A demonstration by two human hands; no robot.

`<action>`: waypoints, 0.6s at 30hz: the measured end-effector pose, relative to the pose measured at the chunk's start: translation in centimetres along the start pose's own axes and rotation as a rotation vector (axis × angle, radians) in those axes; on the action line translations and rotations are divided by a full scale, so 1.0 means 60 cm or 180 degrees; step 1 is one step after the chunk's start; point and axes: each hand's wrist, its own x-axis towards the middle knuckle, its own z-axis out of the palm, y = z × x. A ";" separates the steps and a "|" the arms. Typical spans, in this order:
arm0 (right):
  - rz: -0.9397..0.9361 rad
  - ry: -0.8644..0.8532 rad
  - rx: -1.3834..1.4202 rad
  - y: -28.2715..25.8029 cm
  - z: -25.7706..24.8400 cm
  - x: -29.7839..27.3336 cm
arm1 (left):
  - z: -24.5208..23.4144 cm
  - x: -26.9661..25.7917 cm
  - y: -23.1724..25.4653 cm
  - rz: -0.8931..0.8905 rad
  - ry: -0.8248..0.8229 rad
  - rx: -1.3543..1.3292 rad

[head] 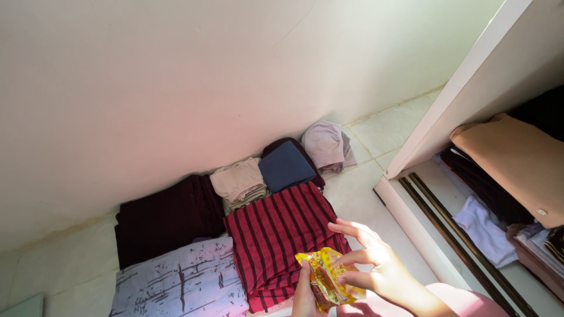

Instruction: Folding and organizing various items of clothing on the floor next to a wardrobe.

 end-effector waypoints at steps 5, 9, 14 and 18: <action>-0.0237 0.0006 0.0260 -0.017 -0.012 -0.009 | -0.007 -0.010 -0.011 -0.0299 -0.0429 -0.0124; -0.0519 0.0194 -0.0532 -0.038 -0.021 -0.014 | -0.001 -0.013 -0.007 -0.0372 -0.0559 -0.0327; -0.0580 0.0253 -0.0781 -0.051 -0.025 -0.020 | 0.004 -0.025 -0.005 -0.0173 -0.0518 -0.0296; -0.0442 0.0229 -0.0172 -0.057 -0.021 -0.027 | 0.031 -0.049 -0.005 -0.0227 -0.0660 -0.0486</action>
